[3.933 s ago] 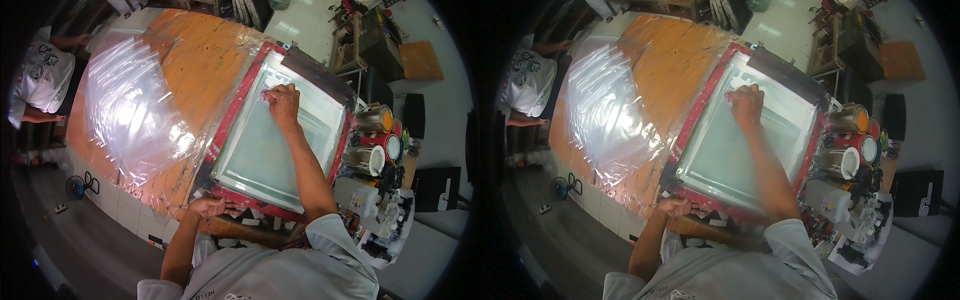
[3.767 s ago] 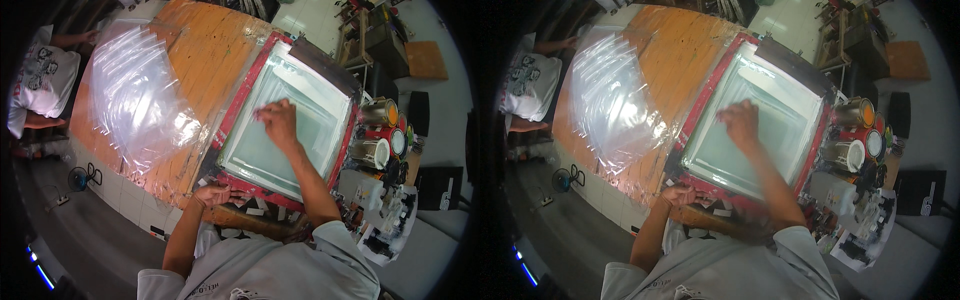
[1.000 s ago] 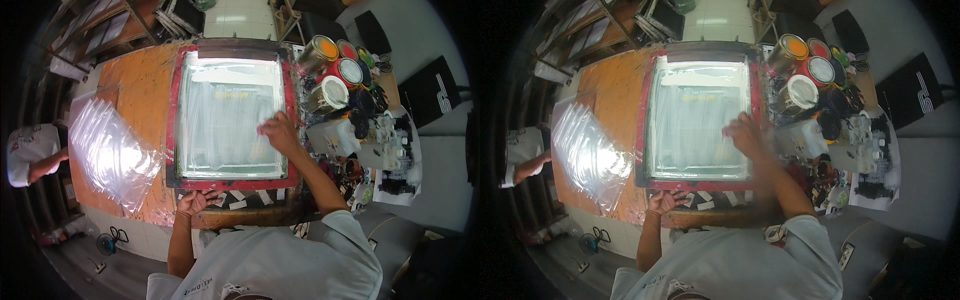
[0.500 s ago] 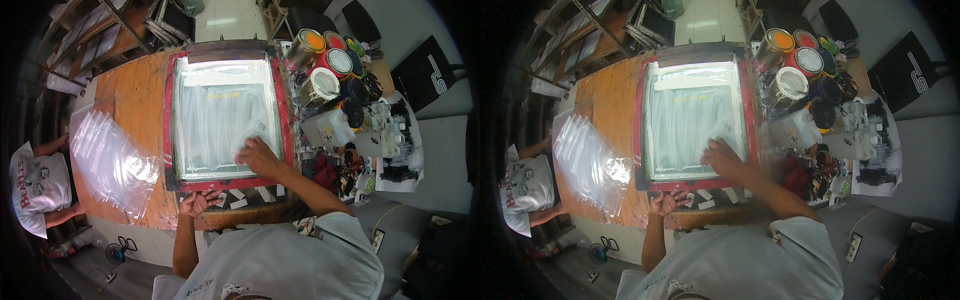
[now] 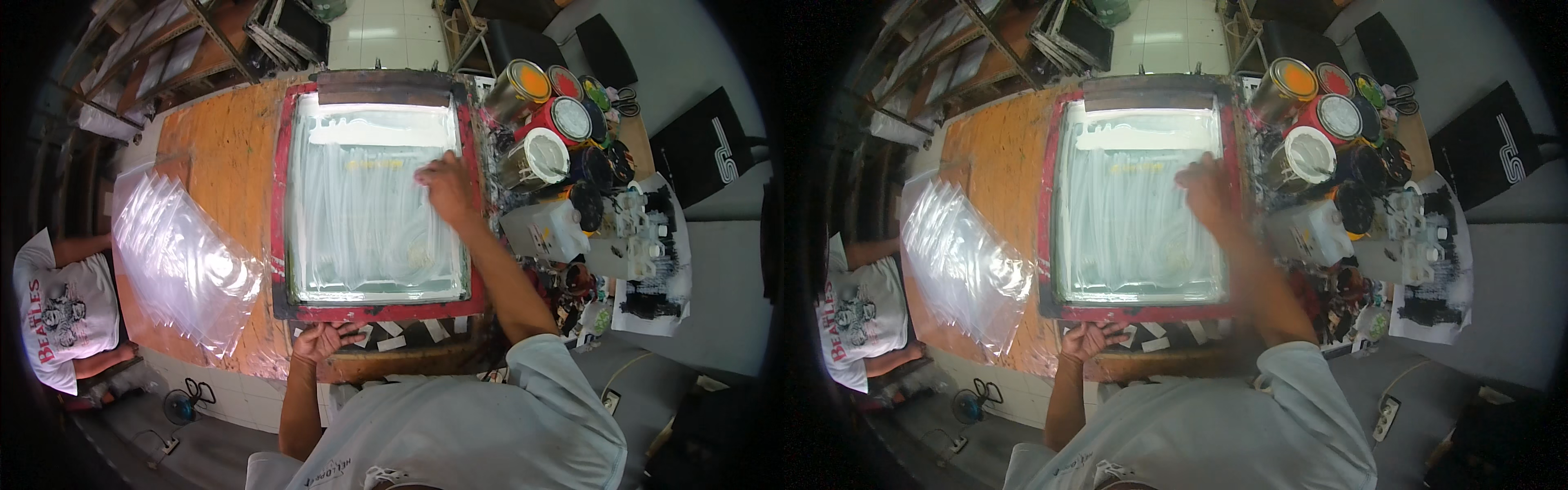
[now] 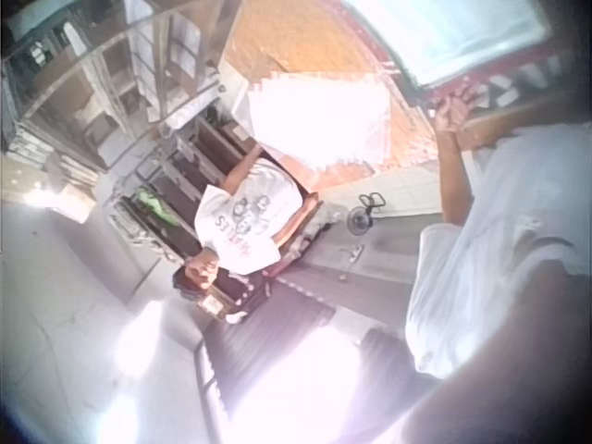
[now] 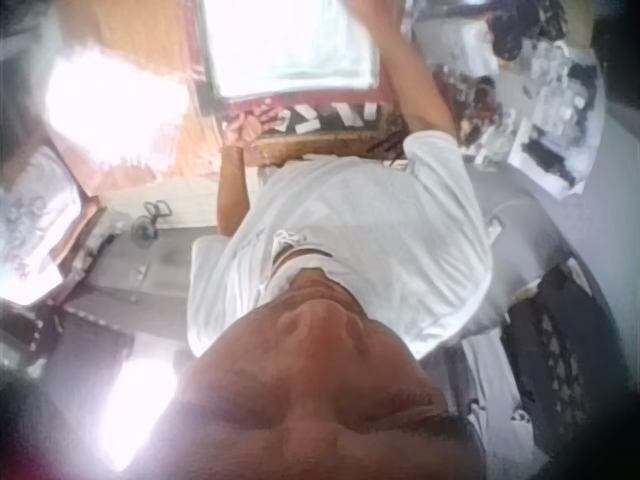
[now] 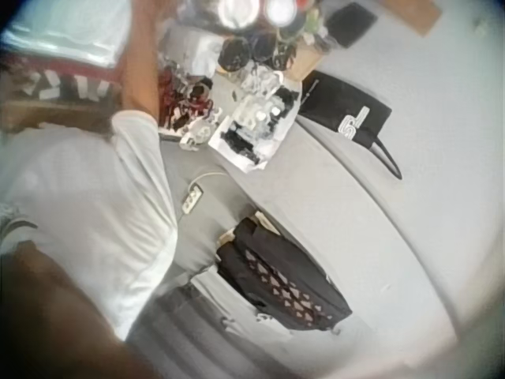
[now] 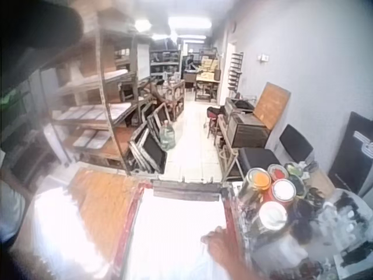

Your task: The person performs manual screen printing on plastic bags by placing them on a printing surface, lowering a mesh frame, and using a squeegee to apply white ink. After each print, the person lifts the frame and removes the finished bag to a stack. Later, the person applies white ink directly to the mesh using a scraper.

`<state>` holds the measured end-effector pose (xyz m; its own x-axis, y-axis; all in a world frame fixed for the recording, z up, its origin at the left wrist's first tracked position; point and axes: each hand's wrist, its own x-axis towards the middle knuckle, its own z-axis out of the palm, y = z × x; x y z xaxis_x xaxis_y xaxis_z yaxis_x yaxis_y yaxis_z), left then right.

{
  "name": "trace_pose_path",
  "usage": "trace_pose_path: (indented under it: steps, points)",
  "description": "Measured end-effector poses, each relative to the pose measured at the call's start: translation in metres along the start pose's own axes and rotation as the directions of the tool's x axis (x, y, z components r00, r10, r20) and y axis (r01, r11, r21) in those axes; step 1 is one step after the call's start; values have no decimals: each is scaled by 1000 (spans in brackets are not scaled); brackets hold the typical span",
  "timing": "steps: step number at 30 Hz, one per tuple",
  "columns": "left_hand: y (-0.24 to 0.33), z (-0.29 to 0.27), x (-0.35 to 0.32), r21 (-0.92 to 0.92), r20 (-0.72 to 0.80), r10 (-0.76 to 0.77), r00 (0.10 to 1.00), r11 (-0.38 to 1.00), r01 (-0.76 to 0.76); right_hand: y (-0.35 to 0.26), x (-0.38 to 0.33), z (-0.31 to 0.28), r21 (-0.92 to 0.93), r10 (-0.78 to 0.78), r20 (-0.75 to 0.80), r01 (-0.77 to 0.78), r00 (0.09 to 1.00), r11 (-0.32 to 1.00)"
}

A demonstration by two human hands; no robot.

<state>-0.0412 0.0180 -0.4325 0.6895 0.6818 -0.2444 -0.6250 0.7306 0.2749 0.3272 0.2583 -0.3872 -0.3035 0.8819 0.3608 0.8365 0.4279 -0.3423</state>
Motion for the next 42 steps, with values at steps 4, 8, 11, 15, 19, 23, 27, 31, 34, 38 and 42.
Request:
trace_pose_path:
  steps: [4,8,11,15,19,23,27,31,34,38,42]
  points:
    - [-7,-7,-3,-24,-9,4,1000,1000,-4,-69,-28,25,171,-148,99,130,984,977]
    - [-3,5,-1,-21,-54,-12,998,1000,11,-54,-50,7,14,-118,70,117,991,993]
    - [-9,1,-3,-45,-48,-18,999,999,15,-28,5,13,-90,108,-53,-113,993,990]
    - [-5,-5,-3,-52,-50,-35,998,998,32,-66,69,94,-43,118,-237,-131,964,990]
    - [0,6,-1,-34,-50,-28,998,999,26,-137,123,133,26,150,-18,-150,989,988]
    - [-2,12,-4,-24,-80,-23,997,999,21,-120,118,119,-120,171,60,-163,983,979]
    - [-3,1,-1,-25,20,-9,1000,1000,9,-33,74,61,-302,246,-3,-236,969,924]
    - [-3,-6,0,19,76,-11,997,1000,9,26,51,14,-315,167,-56,-176,984,933]
    - [-1,-1,2,36,-2,-9,1000,999,9,34,32,-4,-270,36,-34,-44,999,962]
    - [-4,1,0,-50,89,37,995,998,-32,-1,-40,-25,-57,-128,128,136,984,989]
    - [-5,-3,0,-6,12,9,1000,1000,-9,-48,-110,-64,19,-125,235,124,964,992]
